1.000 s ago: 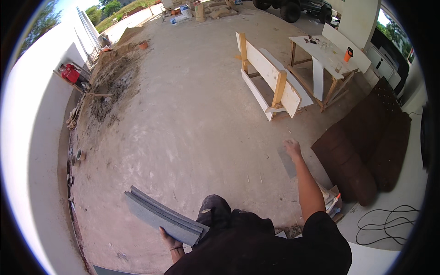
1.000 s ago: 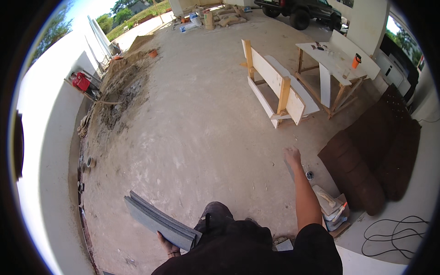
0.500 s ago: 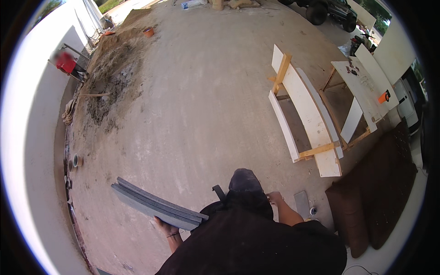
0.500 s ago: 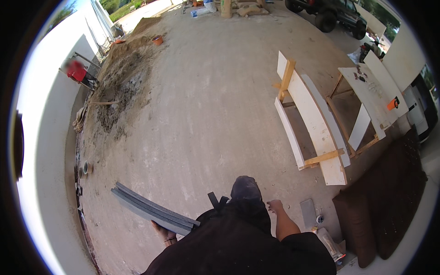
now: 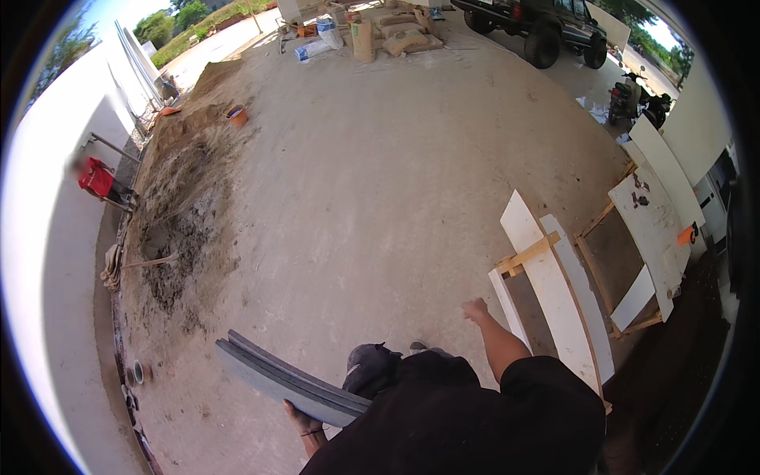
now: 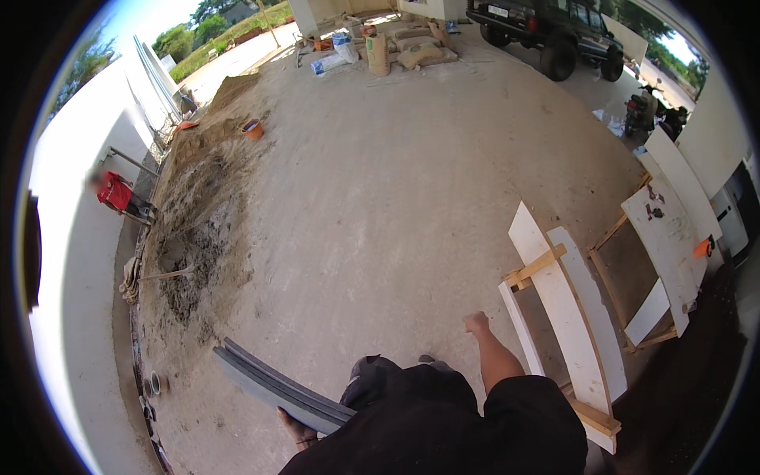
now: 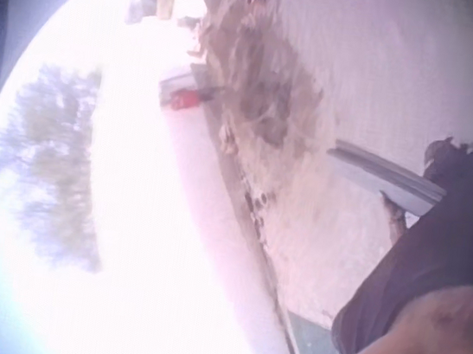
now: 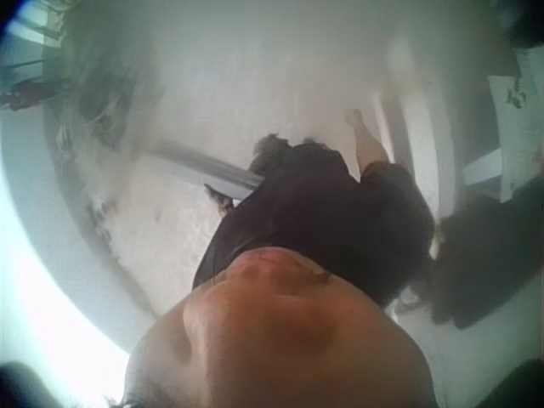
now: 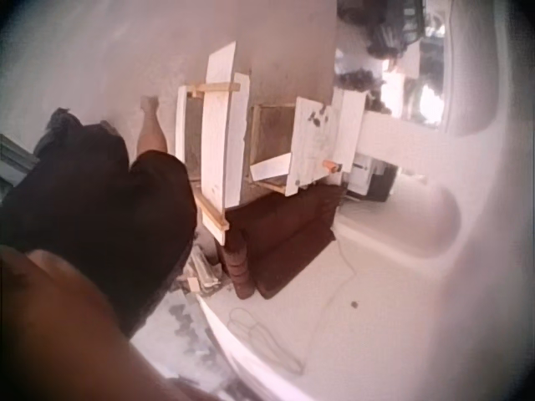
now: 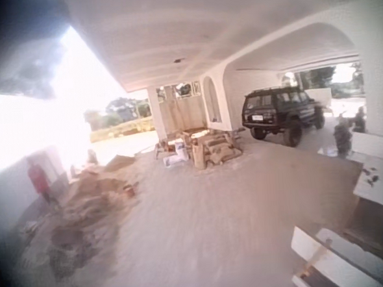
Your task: The person walks through a construction site, picks up a stack of tiles, and carries them to an outdoor area. They then use an angle grinder to cut the tiles on a wooden plank.
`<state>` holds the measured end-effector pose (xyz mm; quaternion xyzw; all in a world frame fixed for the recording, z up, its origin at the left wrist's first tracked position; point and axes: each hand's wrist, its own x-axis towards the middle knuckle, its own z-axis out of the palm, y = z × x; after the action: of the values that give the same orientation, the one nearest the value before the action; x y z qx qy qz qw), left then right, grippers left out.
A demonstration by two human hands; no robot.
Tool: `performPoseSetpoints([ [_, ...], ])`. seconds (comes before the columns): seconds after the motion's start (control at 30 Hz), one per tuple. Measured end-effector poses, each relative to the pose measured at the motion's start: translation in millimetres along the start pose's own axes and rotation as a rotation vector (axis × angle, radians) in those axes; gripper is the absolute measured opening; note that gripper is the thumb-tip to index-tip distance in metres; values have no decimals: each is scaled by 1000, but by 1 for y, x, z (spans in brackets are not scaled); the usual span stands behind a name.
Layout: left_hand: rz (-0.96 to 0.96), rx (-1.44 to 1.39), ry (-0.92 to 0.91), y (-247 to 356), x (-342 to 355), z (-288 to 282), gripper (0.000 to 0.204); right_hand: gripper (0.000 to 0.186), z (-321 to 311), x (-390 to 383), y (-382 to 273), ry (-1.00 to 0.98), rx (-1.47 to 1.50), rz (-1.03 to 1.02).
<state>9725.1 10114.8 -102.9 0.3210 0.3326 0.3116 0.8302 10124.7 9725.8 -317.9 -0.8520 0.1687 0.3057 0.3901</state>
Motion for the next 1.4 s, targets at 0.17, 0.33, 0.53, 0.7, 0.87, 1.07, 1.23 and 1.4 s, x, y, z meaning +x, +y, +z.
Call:
performPoseSetpoints([
  [0.17, -9, 8, -60, 13, 182, 76, 77, 25, -29, 111, -447, 78, 253, -603],
  [0.33, 55, 25, -118, 44, 395, 171, 78, 29, 26, 224, -599, 45, 290, -625],
  [0.53, -80, 21, -121, 97, 623, 285, 86, 28, 124, 317, -490, -129, 193, 220],
  [0.7, -114, 29, -37, 112, 809, 365, 84, 23, 177, 352, -513, -256, 111, 722],
  [0.87, -98, -62, 49, 106, 1022, 447, 83, 23, 213, 499, -693, -358, -9, 662],
  [1.07, -119, -133, 1, 130, 1243, 568, 85, 27, 212, 814, -1109, -116, 66, 115],
  [1.23, -32, -125, 13, 166, 1418, 634, 83, 30, 227, 925, -1582, -55, 133, -628],
  [1.4, 81, -106, 16, 209, 1639, 711, 84, 24, 298, 1029, -1763, -74, 205, -629],
])
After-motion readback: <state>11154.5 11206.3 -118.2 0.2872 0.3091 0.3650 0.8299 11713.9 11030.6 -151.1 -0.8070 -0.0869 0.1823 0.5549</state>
